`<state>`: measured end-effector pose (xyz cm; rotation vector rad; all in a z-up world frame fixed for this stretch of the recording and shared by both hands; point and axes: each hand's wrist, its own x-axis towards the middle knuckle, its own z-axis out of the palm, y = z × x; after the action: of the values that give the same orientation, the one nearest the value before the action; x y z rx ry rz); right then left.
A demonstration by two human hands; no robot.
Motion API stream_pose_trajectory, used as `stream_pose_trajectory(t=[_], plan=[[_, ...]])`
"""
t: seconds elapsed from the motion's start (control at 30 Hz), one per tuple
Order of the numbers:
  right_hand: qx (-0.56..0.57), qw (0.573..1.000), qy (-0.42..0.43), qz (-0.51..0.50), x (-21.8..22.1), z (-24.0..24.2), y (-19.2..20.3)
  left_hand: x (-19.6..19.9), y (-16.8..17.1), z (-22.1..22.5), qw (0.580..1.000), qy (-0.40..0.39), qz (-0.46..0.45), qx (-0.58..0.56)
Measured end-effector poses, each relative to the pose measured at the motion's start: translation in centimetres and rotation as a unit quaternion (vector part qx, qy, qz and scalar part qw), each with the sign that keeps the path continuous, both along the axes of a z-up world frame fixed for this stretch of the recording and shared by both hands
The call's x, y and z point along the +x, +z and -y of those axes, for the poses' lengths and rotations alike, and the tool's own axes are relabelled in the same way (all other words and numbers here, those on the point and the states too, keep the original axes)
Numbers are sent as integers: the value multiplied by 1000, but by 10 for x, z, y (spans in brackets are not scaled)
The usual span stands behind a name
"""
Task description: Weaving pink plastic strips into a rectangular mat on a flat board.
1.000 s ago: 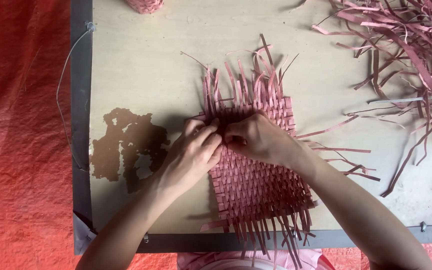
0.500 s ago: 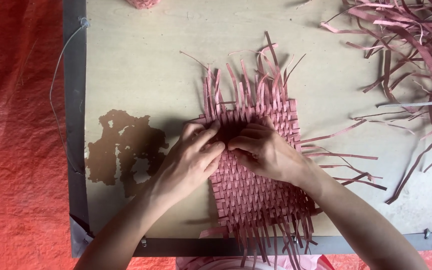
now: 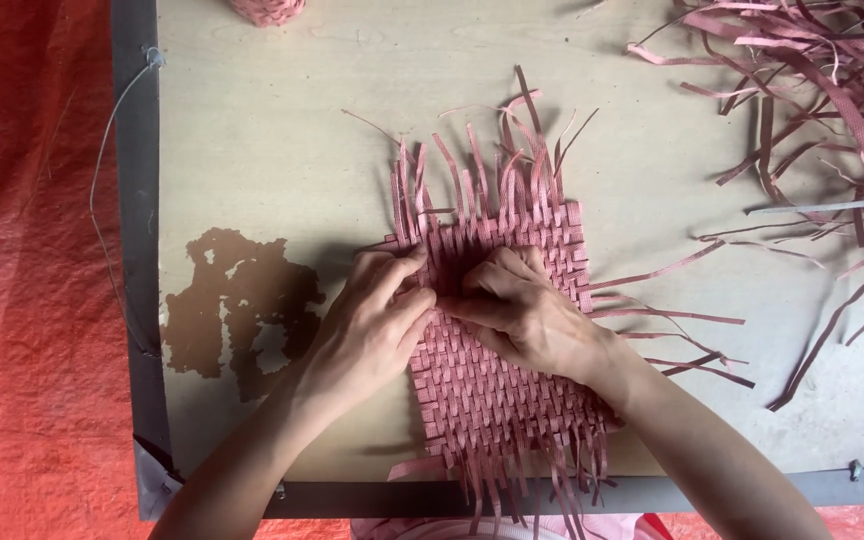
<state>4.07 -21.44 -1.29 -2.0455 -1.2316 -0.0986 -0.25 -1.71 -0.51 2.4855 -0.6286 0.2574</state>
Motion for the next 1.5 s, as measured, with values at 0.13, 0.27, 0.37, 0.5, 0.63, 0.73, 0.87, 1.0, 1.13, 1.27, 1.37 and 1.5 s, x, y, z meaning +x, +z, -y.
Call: stream_pose_trajectory(t=[0.13, 0.27, 0.37, 0.5, 0.63, 0.73, 0.87, 1.0, 1.13, 1.27, 1.37, 1.5], plan=[[52, 998, -34, -28, -2, 0, 0, 0, 2, 2, 1000, 8, 15, 7], [34, 999, -29, 1, -3, 2, -6, 0, -10, 0, 999, 5, 20, 33], [25, 999, -23, 5, -4, 1, -7, -1, -14, 1, 998, 1, 32, 60], [5, 999, -23, -42, -3, -1, -2, 0, -13, 3, 998, 1, 20, 59], [-19, 996, -37, -75, -4, 1, -15, 1, -8, 1, 997, -6, -1, 72], [-22, 993, -41, -105, 1, -5, -4, 3, -1, 2, 998, -8, -36, 50], [-38, 993, -36, -108, 1, -7, -13, 2, 0, 1, 998, -6, -41, 47], [-64, 991, -32, -112, 4, -10, 8, 1, -2, 1, 997, -14, -51, 47], [-62, 990, -21, -126, 6, -10, 11, 3, -9, -6, 997, -33, -60, 28], [34, 989, 0, -146, 6, 4, -4, 1, -27, -17, 992, -68, -101, -44], [60, 986, -17, -156, 3, 18, 8, -1, -28, -16, 992, -76, -96, -42], [-18, 994, -101, -38, 2, 46, 27, -2, -24, -17, 991, -89, -93, -36]])
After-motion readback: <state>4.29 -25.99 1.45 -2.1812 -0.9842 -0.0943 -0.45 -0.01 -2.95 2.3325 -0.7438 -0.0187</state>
